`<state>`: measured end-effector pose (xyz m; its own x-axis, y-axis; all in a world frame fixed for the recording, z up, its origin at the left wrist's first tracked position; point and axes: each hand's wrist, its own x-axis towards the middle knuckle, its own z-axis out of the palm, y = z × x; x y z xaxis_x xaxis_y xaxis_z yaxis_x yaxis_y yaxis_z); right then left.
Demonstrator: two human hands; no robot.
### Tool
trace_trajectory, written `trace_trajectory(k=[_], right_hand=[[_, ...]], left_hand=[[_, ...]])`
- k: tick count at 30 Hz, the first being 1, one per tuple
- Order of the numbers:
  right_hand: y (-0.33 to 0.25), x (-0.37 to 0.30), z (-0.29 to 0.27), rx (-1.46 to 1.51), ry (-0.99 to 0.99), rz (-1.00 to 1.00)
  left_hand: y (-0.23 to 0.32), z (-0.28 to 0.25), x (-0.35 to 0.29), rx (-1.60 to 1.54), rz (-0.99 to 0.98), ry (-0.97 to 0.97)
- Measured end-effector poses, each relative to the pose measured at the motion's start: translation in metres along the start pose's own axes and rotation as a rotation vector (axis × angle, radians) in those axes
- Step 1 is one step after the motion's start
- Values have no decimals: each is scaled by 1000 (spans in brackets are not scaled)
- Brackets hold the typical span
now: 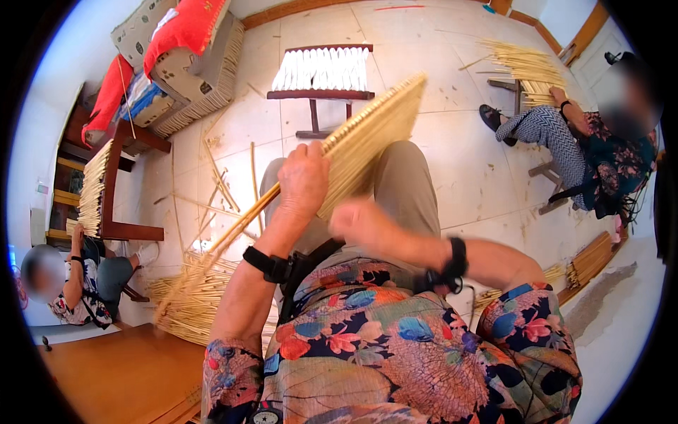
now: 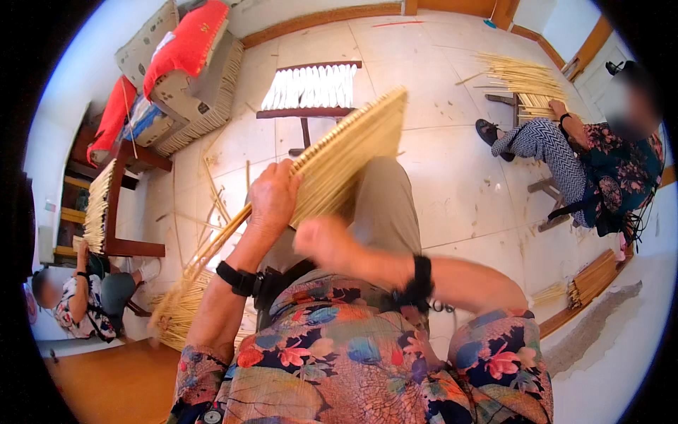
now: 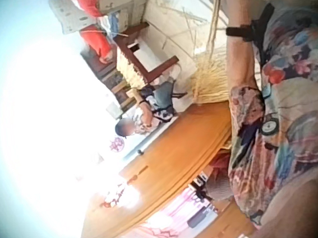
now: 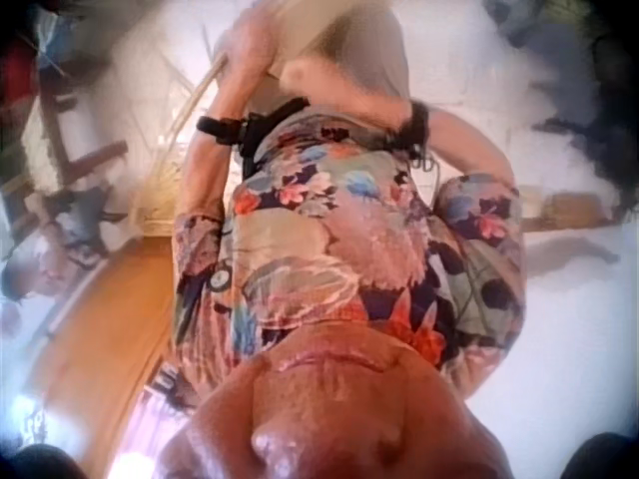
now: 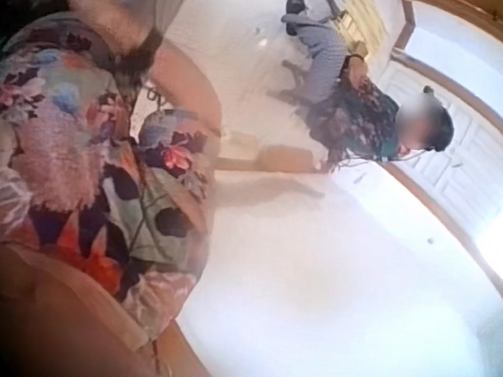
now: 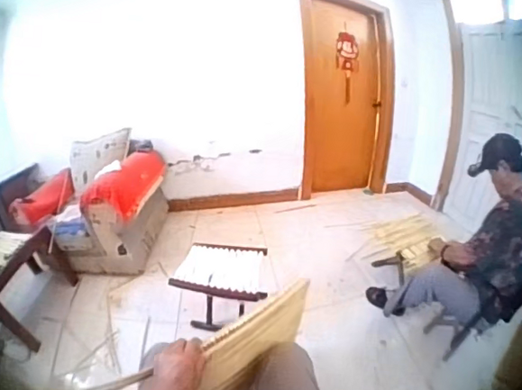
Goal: The person weaves thin bamboo strips into a flat mat using a needle and thread to secure the edges. They periodically trim excess thread with scissors and continue stitching along the perimeter.
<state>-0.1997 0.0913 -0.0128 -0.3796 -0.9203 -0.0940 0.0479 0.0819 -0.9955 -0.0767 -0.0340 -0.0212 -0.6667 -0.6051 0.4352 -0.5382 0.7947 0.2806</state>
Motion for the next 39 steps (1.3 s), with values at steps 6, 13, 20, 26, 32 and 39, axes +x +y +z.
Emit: trace_trajectory(k=[6, 13, 20, 26, 32, 39], right_hand=[[-9, 20, -71, -370, -38, -58], [15, 45, -22, -139, -111, 93], [27, 54, -15, -25, -137, 178], [34, 54, -13, -82, -94, 39], [40, 38, -1, -126, -62, 68], [22, -23, 22, -183, -420, 7]], left_hand=[[-1, 0, 1, -35, -9, 7], [9, 9, -4, -79, -39, -21], [13, 6, -3, -84, -28, -58], [11, 6, -5, -59, -8, -120], [6, 17, -20, -71, 29, -52], [-3, 10, -21, -76, -44, -15]])
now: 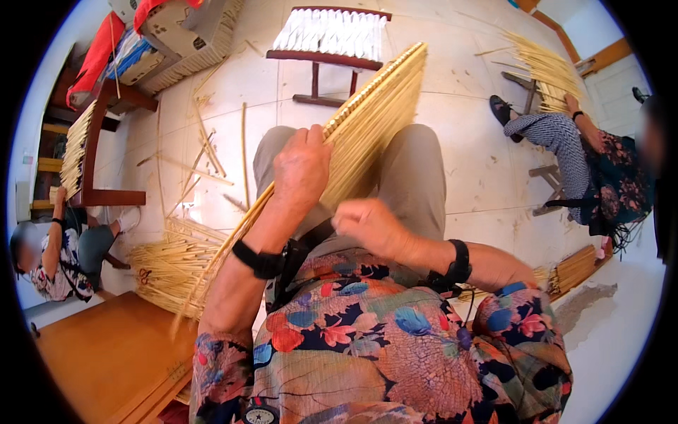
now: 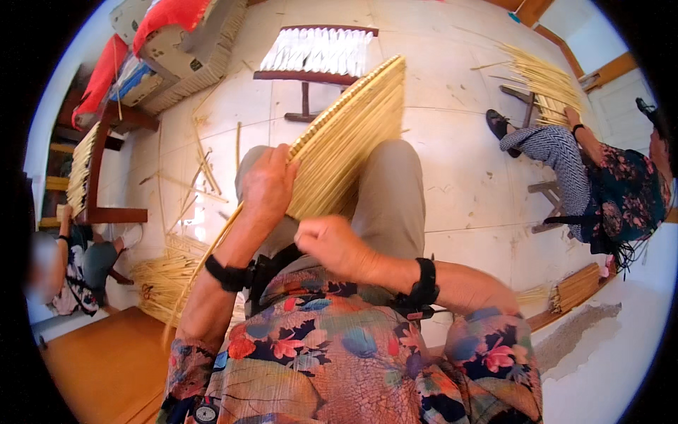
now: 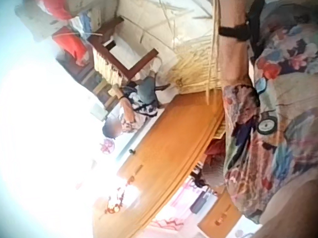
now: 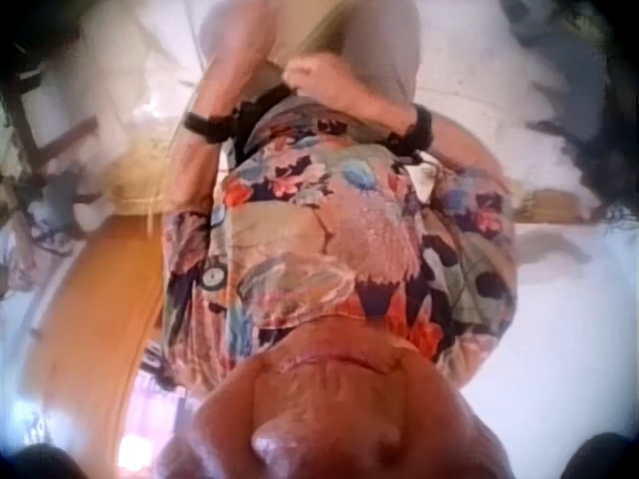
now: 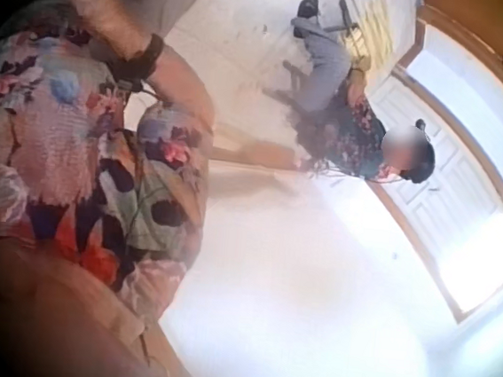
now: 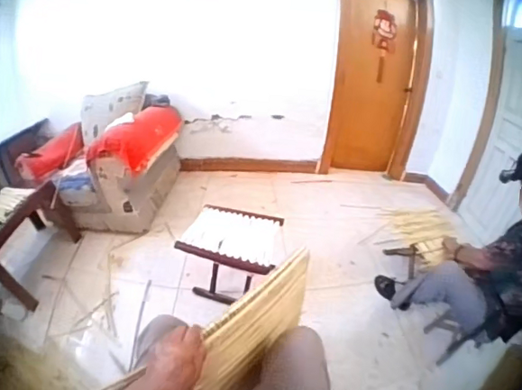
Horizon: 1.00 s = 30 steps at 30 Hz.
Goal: The person weaves thin bamboo strips into a flat mat using a needle and thread to secure the edges. They periodically trim excess thread with scissors and continue stitching along the perimeter.
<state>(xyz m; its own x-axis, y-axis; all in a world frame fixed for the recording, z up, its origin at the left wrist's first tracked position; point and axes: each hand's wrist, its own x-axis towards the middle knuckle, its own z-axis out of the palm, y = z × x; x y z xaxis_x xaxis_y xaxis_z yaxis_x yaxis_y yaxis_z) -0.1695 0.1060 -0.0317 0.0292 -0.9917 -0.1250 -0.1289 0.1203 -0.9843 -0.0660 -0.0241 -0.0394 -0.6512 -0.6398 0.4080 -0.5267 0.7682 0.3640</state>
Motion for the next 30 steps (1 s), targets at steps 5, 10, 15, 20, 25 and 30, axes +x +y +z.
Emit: trace_trajectory(k=[5, 10, 15, 20, 25, 30], right_hand=[[-11, 12, -68, -198, 281, -14], [11, 31, -64, -138, 280, 59], [18, 40, -65, -195, 261, 93], [15, 46, -65, -14, 253, 108], [14, 48, -59, 25, 278, 108], [27, 48, -50, 214, 316, 39]], left_hand=[[-3, -4, 0, -49, 19, -50], [11, 2, 2, -105, 44, -72], [7, 0, 3, -119, -2, -103], [7, 0, 5, -125, -8, -126], [8, -2, 7, -98, 24, -139], [11, -1, 6, -99, 64, -142]])
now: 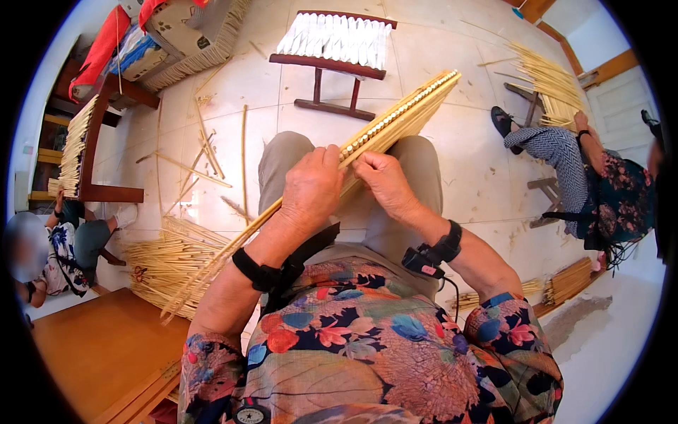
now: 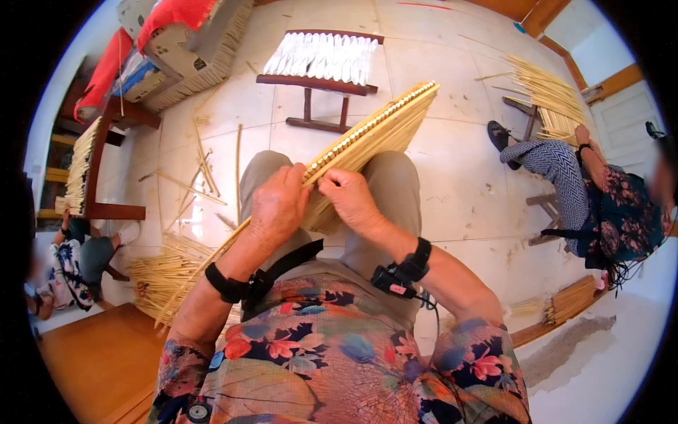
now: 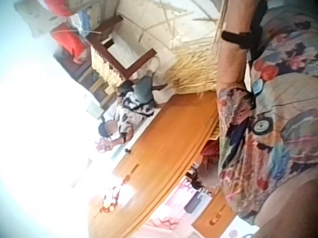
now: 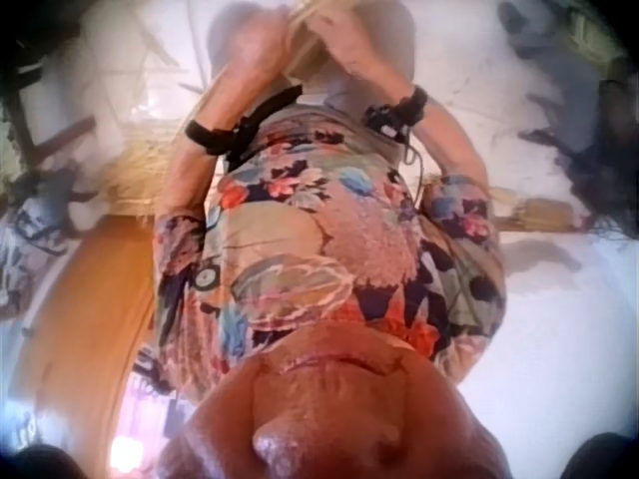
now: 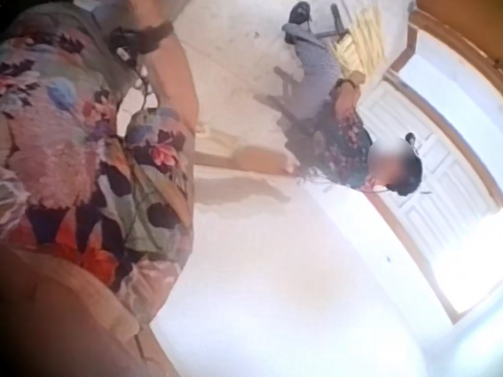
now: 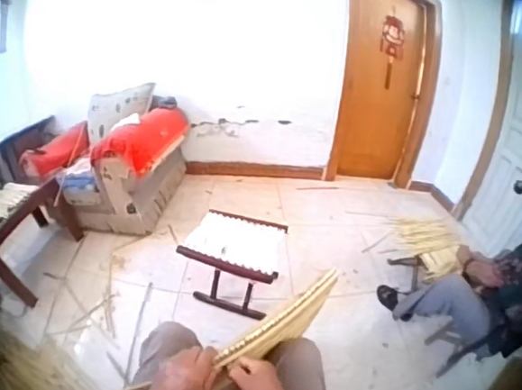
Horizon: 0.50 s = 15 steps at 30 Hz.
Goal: The person weaves thin bamboo strips into a flat mat using a needle and thread to secure the edges. They periodically trim excess thread with scissors and continue stitching along the perimeter.
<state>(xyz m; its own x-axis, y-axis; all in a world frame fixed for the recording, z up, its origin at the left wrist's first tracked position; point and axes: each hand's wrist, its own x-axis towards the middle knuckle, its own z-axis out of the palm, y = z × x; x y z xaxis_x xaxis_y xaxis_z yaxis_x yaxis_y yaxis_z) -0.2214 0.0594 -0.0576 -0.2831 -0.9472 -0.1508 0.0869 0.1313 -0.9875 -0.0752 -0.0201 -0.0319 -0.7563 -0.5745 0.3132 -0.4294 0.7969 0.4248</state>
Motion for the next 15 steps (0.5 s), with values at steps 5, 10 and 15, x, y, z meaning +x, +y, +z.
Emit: trace_trajectory(k=[5, 10, 15], right_hand=[[-23, -54, 17, 76, -88, 128], [-50, -39, -38, 38, -314, 516], [-35, -47, -51, -473, -562, 229]], left_hand=[[-5, -1, -4, 42, 9, 64], [-8, 5, 16, 24, 34, 3], [-1, 9, 17, -21, 31, -2]])
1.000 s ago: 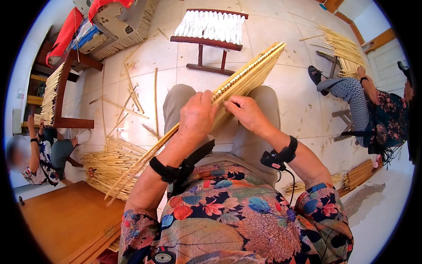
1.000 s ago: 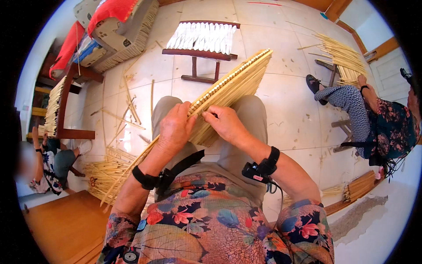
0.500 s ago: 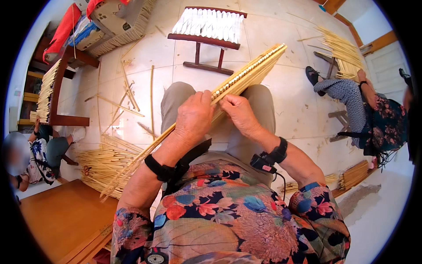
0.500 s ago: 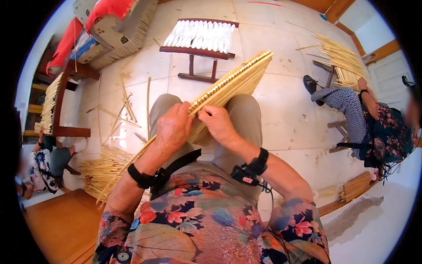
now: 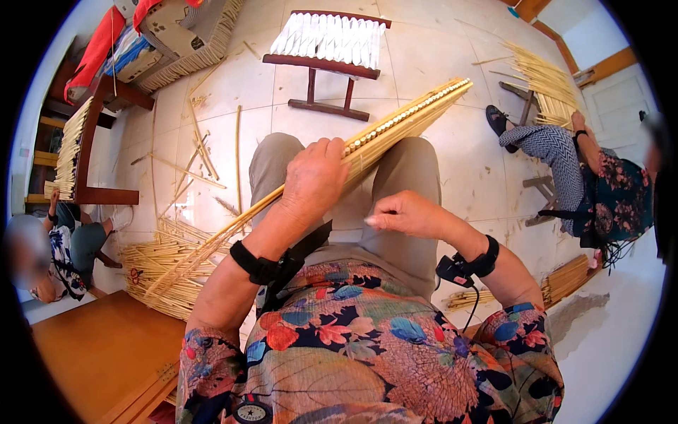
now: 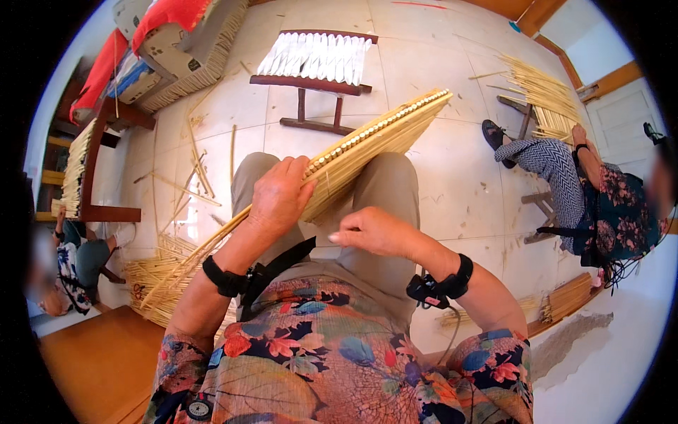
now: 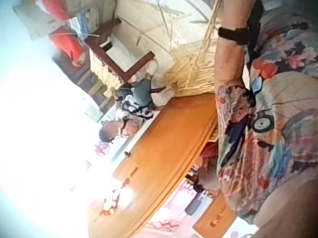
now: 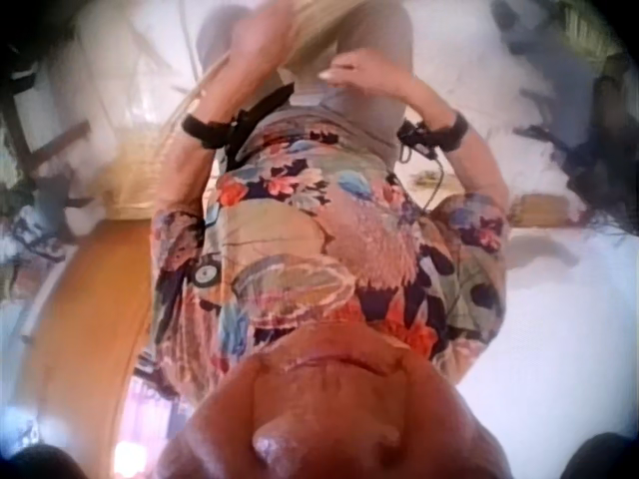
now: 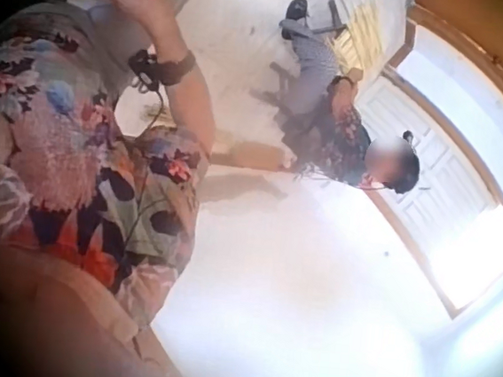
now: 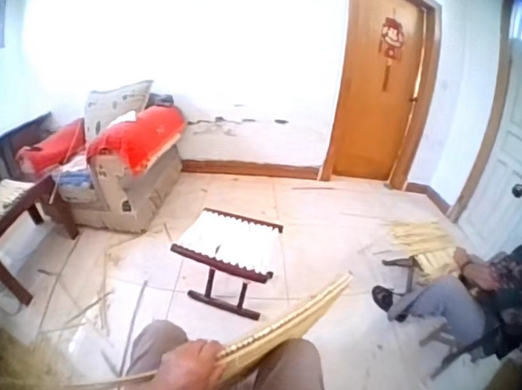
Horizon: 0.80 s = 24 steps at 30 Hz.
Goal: The person weaves thin bamboo strips into a flat mat using a needle and thread to secure the edges. They periodically trim excess thread with scissors and continue stitching along the perimeter.
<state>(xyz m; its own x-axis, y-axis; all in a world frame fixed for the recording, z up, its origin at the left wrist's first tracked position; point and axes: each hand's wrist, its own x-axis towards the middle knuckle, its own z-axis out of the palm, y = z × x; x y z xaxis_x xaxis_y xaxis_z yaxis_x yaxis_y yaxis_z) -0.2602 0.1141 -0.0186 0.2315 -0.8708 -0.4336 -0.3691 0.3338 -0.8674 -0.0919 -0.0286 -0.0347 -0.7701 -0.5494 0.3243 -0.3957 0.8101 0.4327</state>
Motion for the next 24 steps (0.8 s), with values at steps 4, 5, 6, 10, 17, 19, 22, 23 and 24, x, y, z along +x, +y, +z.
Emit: trace_trajectory(k=[4, 5, 6, 10, 17, 19, 22, 23, 24], right_hand=[[14, -19, 1, -193, 287, -4], [9, -22, 0, -156, 371, 19], [5, -25, 0, -120, 454, 42], [-2, -21, -4, 56, 638, -41], [-5, 20, 3, -227, 871, -326], [-7, 17, -1, -512, 962, -445], [-25, -7, -18, -977, 1010, -586], [-25, -12, -29, -1041, 998, -545], [-24, -14, -40, -1097, 984, -512]], left_hand=[[-1, -5, 5, 55, -23, -49], [-2, -6, 7, 90, -19, -66], [-4, -7, 9, 93, -13, -77], [-11, -6, 14, 93, -51, -107], [-3, -2, 12, -18, 66, -72], [-3, -8, 12, 35, 178, -78], [-6, -28, 19, 104, 308, -121], [-9, -32, 26, 131, 345, -157], [-13, -37, 31, 168, 372, -194]])
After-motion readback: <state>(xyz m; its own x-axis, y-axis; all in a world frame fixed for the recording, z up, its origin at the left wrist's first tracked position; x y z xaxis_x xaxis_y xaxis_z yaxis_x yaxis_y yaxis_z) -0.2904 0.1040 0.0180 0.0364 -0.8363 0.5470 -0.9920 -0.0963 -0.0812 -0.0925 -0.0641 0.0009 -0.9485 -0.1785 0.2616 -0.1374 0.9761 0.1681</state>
